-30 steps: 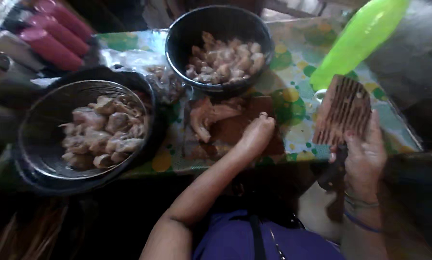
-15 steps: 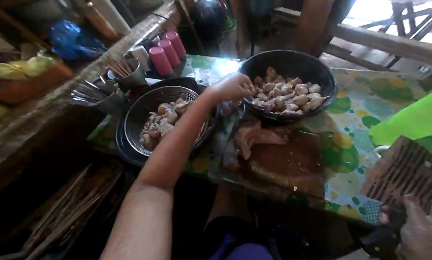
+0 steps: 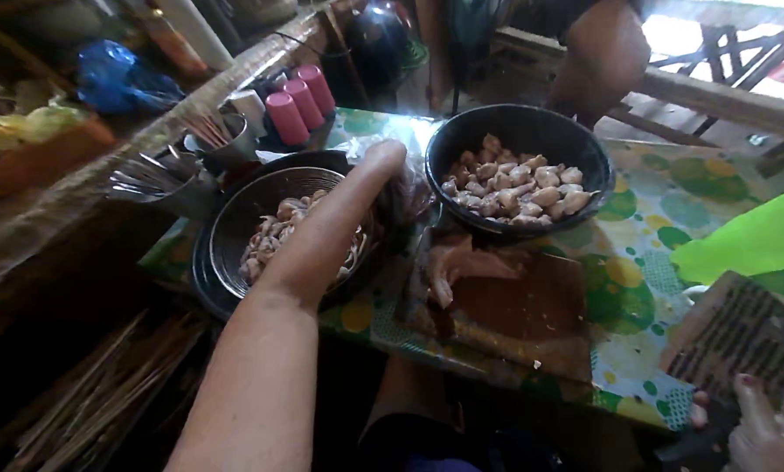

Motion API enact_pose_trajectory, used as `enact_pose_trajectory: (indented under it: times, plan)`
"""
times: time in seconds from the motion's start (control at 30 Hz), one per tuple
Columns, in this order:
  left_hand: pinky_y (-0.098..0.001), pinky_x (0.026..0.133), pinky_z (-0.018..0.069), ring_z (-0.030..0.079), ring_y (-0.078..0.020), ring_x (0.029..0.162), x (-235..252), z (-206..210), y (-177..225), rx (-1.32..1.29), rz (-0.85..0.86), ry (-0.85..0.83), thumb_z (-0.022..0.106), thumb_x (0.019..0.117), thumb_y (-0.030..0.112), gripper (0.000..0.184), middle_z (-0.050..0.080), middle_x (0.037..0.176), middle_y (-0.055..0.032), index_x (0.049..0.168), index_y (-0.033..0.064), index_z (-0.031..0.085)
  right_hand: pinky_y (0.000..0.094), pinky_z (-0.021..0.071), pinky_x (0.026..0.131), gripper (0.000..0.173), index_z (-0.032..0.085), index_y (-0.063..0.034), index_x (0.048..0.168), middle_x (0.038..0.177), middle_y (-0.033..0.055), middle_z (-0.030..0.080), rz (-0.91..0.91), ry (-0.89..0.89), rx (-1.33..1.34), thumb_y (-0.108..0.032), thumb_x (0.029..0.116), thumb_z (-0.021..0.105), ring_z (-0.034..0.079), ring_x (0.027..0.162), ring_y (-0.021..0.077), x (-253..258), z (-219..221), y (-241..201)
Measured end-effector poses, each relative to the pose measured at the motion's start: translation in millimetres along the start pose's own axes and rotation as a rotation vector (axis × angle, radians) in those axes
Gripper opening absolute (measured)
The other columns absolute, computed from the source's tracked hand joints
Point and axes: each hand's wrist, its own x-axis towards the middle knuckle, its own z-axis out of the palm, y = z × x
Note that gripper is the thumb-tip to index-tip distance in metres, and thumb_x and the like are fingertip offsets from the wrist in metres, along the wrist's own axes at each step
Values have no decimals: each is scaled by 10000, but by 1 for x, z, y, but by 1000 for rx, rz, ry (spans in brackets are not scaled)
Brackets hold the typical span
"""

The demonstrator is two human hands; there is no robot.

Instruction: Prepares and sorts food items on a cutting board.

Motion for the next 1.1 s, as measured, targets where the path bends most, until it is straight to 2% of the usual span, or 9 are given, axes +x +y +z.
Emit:
enact_pose_trajectory:
  times: [0.13, 0.23, 0.33, 0.5, 0.6, 0.7, 0.93, 1.0, 1.1]
  plan:
    - [-706, 963, 472, 622, -485, 1175, -47, -47, 23, -11, 66, 47, 763, 915, 143, 313, 670, 1204, -284, 1181, -13, 709, 160, 533, 461, 648, 9, 7, 1603, 1230, 39, 544, -25, -45, -48, 2, 1056, 358, 593, 566, -32, 1, -2, 2]
    - [-646, 929, 499, 671, -400, 1086, -76, -67, 60, -61, 354, 107, 670, 1002, 200, 207, 719, 1104, -199, 1127, 56, 751, 175, 526, 435, 665, 30, -9, 1611, 1234, 38, 569, -20, -56, -34, -8, 1045, 379, 591, 546, -14, -1, 0, 8]
    - [-564, 958, 515, 679, -321, 1065, -73, -57, 102, -95, 646, -12, 739, 958, 206, 217, 726, 1108, -146, 1130, 75, 753, 175, 539, 447, 664, 68, -4, 1612, 1303, 26, 570, -48, -70, 1, -7, 1039, 405, 611, 567, -15, -3, 6, 12]
    - [-669, 976, 465, 581, -459, 1253, -42, -6, 145, 201, 417, -256, 716, 965, 384, 606, 606, 1328, -265, 1411, 12, 542, 170, 532, 436, 666, 75, -14, 1616, 1308, 25, 575, -35, -53, -2, -6, 1038, 407, 611, 561, -19, -5, 3, 17]
    - [-660, 914, 499, 616, -480, 1175, -22, 10, 142, 216, 382, -185, 703, 951, 144, 563, 628, 1272, -270, 1467, 55, 497, 156, 522, 448, 665, 61, -16, 1620, 1337, 51, 542, -5, -24, -29, 2, 1044, 394, 590, 556, -31, -4, 2, 16]
    - [-635, 883, 519, 653, -468, 1109, -13, 14, 137, 189, 334, -61, 616, 982, 59, 413, 667, 1177, -261, 1389, 37, 552, 155, 519, 440, 645, 100, -27, 1621, 1356, 58, 532, 22, 32, -50, -5, 1049, 397, 589, 552, -30, -2, 4, 15]
    - [-696, 926, 498, 636, -483, 1157, 35, 1, 103, -57, 185, 149, 722, 957, 374, 412, 674, 1208, -268, 1126, -1, 704, 161, 539, 461, 656, 102, 2, 1612, 1349, 46, 540, -15, 0, -66, 3, 1039, 423, 616, 593, -30, 0, 5, 17]
    - [-694, 924, 494, 635, -478, 1154, 25, -12, 103, -83, 284, 173, 651, 1004, 316, 343, 667, 1194, -272, 1119, -3, 698, 161, 545, 472, 663, 83, 27, 1605, 1384, 46, 526, -59, -34, -51, 18, 1032, 417, 615, 603, -35, 1, 6, 21]
    - [-616, 922, 517, 675, -369, 1051, -1, -17, 104, -113, 731, -33, 731, 953, 192, 165, 715, 1084, -175, 1046, 60, 759, 143, 552, 521, 658, 85, 85, 1578, 1426, 49, 502, -116, -76, -67, 35, 1018, 426, 620, 656, -60, 4, 10, 21]
